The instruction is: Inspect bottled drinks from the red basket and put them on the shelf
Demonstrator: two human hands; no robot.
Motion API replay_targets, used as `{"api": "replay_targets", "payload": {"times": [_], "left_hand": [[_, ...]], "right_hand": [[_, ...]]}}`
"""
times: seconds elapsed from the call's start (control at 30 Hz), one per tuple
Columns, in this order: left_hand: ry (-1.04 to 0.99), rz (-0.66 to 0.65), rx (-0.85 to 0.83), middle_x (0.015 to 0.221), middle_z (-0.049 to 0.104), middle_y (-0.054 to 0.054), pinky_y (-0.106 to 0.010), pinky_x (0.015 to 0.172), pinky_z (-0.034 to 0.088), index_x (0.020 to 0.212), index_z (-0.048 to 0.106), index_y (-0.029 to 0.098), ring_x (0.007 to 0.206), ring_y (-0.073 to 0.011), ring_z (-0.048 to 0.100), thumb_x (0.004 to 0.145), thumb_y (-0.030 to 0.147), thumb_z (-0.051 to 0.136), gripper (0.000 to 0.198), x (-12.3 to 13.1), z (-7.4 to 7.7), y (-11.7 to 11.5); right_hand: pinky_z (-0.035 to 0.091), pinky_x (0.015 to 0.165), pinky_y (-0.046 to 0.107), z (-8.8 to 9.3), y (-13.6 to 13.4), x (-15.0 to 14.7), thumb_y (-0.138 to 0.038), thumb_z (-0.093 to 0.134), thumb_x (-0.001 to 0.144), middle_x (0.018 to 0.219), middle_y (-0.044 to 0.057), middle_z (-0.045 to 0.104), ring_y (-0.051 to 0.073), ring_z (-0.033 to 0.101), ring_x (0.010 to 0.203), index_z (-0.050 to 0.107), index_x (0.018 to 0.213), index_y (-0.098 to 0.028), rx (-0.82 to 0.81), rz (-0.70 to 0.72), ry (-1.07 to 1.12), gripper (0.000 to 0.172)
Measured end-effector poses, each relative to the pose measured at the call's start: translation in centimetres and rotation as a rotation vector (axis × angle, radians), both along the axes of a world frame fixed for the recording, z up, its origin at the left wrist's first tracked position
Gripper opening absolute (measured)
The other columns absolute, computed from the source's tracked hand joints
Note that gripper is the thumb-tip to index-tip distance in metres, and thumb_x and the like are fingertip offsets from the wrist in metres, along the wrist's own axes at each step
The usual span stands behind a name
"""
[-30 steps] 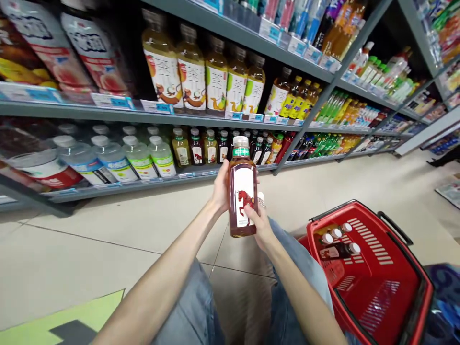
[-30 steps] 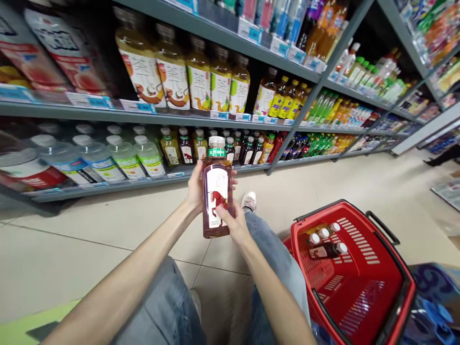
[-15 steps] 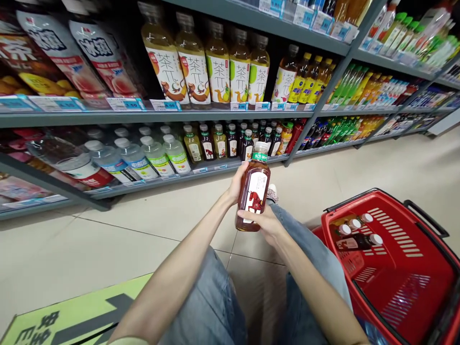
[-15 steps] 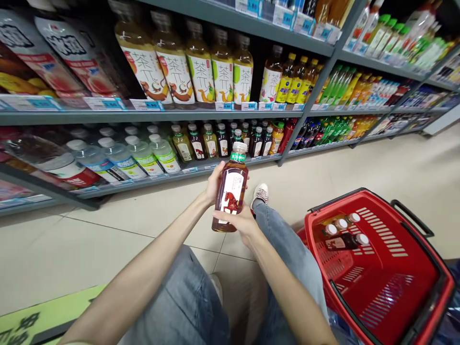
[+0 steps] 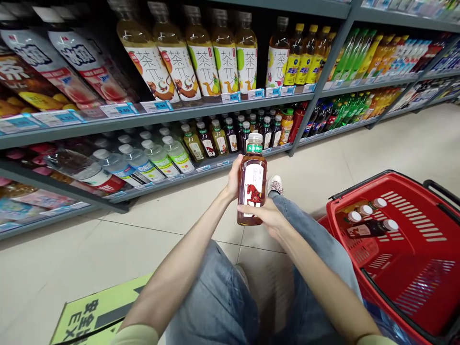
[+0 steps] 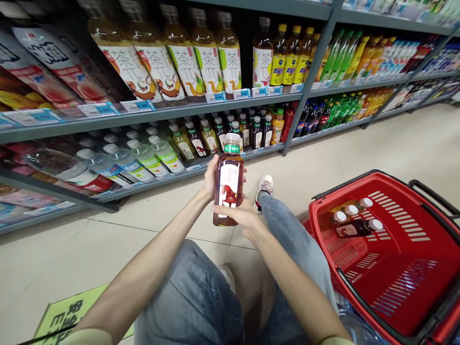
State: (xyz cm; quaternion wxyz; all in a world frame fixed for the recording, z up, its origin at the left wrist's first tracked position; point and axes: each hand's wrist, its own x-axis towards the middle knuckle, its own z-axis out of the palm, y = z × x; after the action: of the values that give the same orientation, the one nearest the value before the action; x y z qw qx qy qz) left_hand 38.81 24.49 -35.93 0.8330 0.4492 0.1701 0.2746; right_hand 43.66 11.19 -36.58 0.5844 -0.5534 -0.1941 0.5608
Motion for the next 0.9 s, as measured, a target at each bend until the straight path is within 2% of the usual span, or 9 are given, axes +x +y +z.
{"api": "replay_targets", "payload": {"times": [0.2,0.6,0.9], "left_hand": [[-0.035,-0.004,0.023,0.086,0.076,-0.014,-0.031,0.053,0.055,0.099,0.071,0.007,0.067,-0.0228,0.071,0.084,0.077,0.049,0.075,-0.02,-0.02,-0.01],[-0.001,0.015,0.037,0.09,0.076,-0.014,-0.031,0.054,0.055,0.103,0.07,0.008,0.069,-0.0232,0.071,0.079,0.081,0.052,0.079,-0.18,-0.29,0.11],[-0.003,0.019,-0.006,0.092,0.077,-0.015,-0.032,0.056,0.057,0.101,0.071,0.008,0.069,-0.0229,0.071,0.083,0.076,0.048,0.074,-0.08,-0.03,-0.04]], "right_hand": [[0.056,0.089,0.04,0.07,0.04,0.14,-0.028,0.097,0.047,0.097,0.004,0.079,0.024,0.072,0.089,0.068,0.105,-0.019,0.029,0.024,0.013,0.065],[0.055,0.082,0.036,0.1,-0.01,0.0,-0.03,0.097,0.046,0.096,0.004,0.079,0.021,0.071,0.084,0.068,0.102,-0.019,-0.01,0.008,-0.009,0.064],[0.055,0.084,0.037,0.49,-0.13,0.1,-0.034,0.096,0.049,0.097,0.004,0.078,0.022,0.07,0.087,0.07,0.101,-0.019,0.012,0.025,-0.019,0.061]]}}
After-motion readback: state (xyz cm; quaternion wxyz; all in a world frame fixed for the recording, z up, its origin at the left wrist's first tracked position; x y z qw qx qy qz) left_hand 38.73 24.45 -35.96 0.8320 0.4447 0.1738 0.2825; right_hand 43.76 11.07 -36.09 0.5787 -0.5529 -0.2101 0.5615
